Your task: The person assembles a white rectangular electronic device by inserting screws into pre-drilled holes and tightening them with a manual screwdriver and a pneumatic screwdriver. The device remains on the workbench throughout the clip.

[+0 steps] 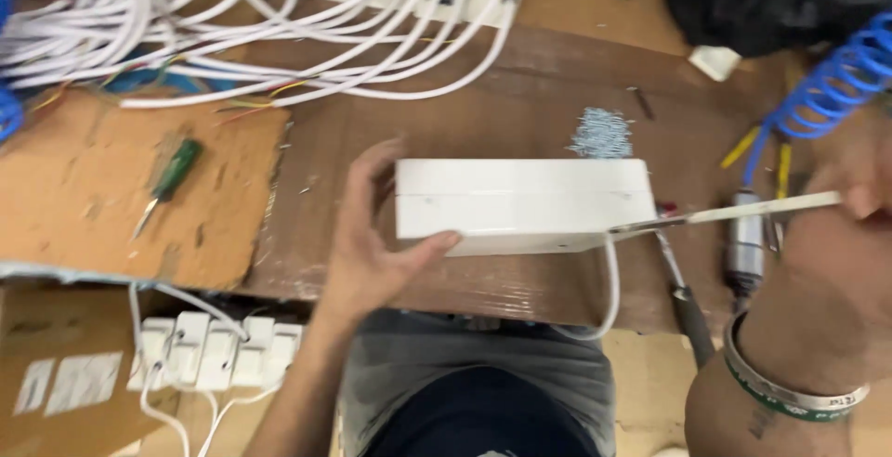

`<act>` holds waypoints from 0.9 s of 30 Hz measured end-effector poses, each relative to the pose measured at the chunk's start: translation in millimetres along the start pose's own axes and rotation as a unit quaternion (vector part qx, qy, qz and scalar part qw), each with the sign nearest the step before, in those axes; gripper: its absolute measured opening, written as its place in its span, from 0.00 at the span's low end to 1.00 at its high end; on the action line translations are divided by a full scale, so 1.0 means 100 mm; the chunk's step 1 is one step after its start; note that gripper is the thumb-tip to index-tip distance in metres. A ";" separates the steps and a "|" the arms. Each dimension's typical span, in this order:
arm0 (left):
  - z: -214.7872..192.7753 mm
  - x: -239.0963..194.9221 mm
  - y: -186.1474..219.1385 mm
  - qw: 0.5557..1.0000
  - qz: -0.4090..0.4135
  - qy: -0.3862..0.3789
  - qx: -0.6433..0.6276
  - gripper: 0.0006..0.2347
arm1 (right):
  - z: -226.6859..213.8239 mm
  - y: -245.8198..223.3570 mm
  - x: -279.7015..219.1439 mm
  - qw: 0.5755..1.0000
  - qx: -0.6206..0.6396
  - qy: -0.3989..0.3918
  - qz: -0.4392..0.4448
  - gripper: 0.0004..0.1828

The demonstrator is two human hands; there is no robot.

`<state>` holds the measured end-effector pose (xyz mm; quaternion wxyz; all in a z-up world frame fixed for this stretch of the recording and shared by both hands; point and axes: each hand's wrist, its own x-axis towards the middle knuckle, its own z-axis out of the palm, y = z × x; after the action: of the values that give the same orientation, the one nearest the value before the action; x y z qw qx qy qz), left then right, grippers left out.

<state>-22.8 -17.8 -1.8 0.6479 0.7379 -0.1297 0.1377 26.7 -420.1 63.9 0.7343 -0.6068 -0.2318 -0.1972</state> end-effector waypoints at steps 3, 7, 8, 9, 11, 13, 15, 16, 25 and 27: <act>0.07 -0.06 0.04 0.998 0.043 0.038 0.016 0.28 | 1.04 -0.10 0.29 0.981 0.094 -0.170 -0.012 0.07; 0.10 -0.09 0.09 0.996 0.036 0.076 0.019 0.10 | 1.74 -0.01 1.03 0.841 0.183 -0.500 -0.091 0.10; 0.10 -0.09 0.09 0.996 0.037 0.080 0.018 0.10 | 2.00 -0.15 0.90 0.840 0.183 -0.503 -0.091 0.10; 0.10 -0.08 0.08 0.996 0.031 0.089 0.006 0.09 | 2.24 -0.29 0.76 0.904 0.126 -0.401 -0.082 0.07; 0.12 -0.08 0.06 0.995 0.025 0.098 -0.009 0.08 | 2.48 -0.37 0.69 0.951 0.064 -0.296 -0.064 0.20; 0.12 -0.07 0.04 0.993 0.034 0.108 -0.017 0.07 | 2.47 -0.27 0.84 0.889 0.195 -0.414 0.005 0.21; 0.12 -0.07 0.03 0.993 0.033 0.109 -0.018 0.07 | 2.60 -0.30 0.72 0.915 0.163 -0.370 0.008 0.25; 0.11 -0.06 0.03 0.993 0.034 0.108 -0.016 0.08 | 2.67 -0.32 0.66 0.937 0.133 -0.323 0.009 0.29; 0.09 -0.05 -0.02 0.995 0.032 0.093 -0.025 0.08 | 2.67 0.21 1.36 0.717 0.269 -0.643 -0.003 0.31; 0.08 -0.06 -0.01 0.995 0.033 0.087 -0.019 0.09 | 3.02 0.44 1.49 0.574 0.334 -0.747 0.026 0.39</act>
<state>-27.3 -25.9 -5.9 0.6653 0.7062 -0.0997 0.2205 142.9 -116.1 162.3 0.4562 -0.2560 -0.7320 0.4365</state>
